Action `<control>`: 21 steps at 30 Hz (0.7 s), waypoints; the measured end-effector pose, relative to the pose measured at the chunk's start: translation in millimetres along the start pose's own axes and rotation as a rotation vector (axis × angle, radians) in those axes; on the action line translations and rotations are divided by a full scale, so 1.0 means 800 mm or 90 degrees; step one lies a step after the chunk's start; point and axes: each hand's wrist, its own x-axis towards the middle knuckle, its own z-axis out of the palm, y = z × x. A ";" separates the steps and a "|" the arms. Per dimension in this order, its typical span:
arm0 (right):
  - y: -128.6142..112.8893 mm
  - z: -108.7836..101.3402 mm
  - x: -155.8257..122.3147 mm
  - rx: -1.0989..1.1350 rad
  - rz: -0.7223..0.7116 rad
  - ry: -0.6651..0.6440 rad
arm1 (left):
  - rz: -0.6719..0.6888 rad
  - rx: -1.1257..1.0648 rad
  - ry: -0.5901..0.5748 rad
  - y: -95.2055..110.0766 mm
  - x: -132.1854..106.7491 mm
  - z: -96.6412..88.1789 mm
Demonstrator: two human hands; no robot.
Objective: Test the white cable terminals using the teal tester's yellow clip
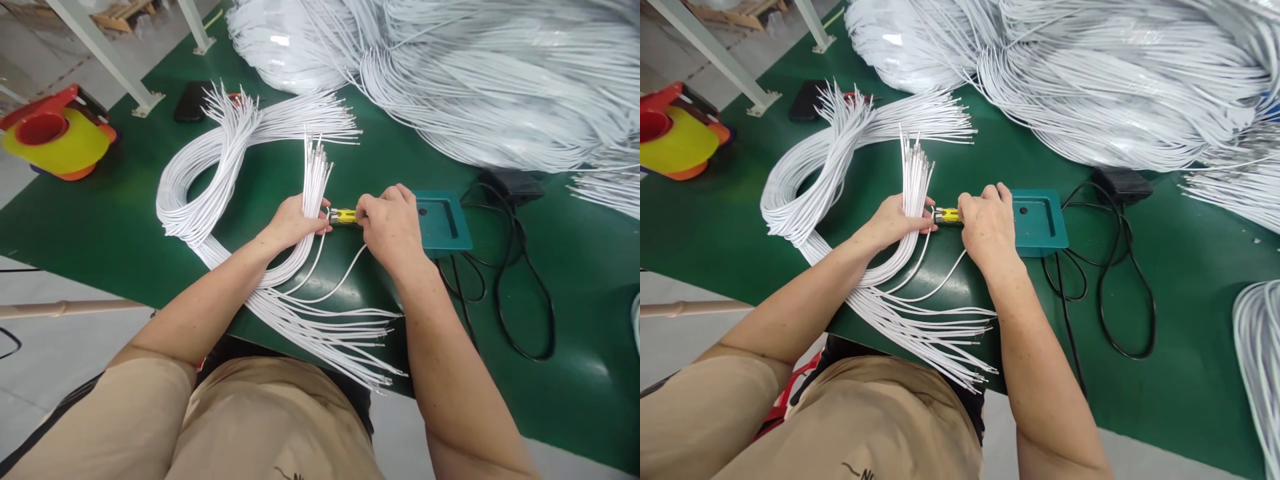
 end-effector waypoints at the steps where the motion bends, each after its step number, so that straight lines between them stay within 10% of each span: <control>1: -0.001 0.000 0.000 0.004 0.003 0.001 | -0.001 0.011 0.003 -0.001 0.001 0.000; 13: 0.017 -0.013 -0.023 -0.099 0.189 0.071 | 0.002 0.060 -0.023 0.004 -0.003 -0.002; 21: -0.020 -0.023 -0.022 0.082 -0.009 0.081 | 0.044 -0.089 -0.032 0.004 -0.009 -0.011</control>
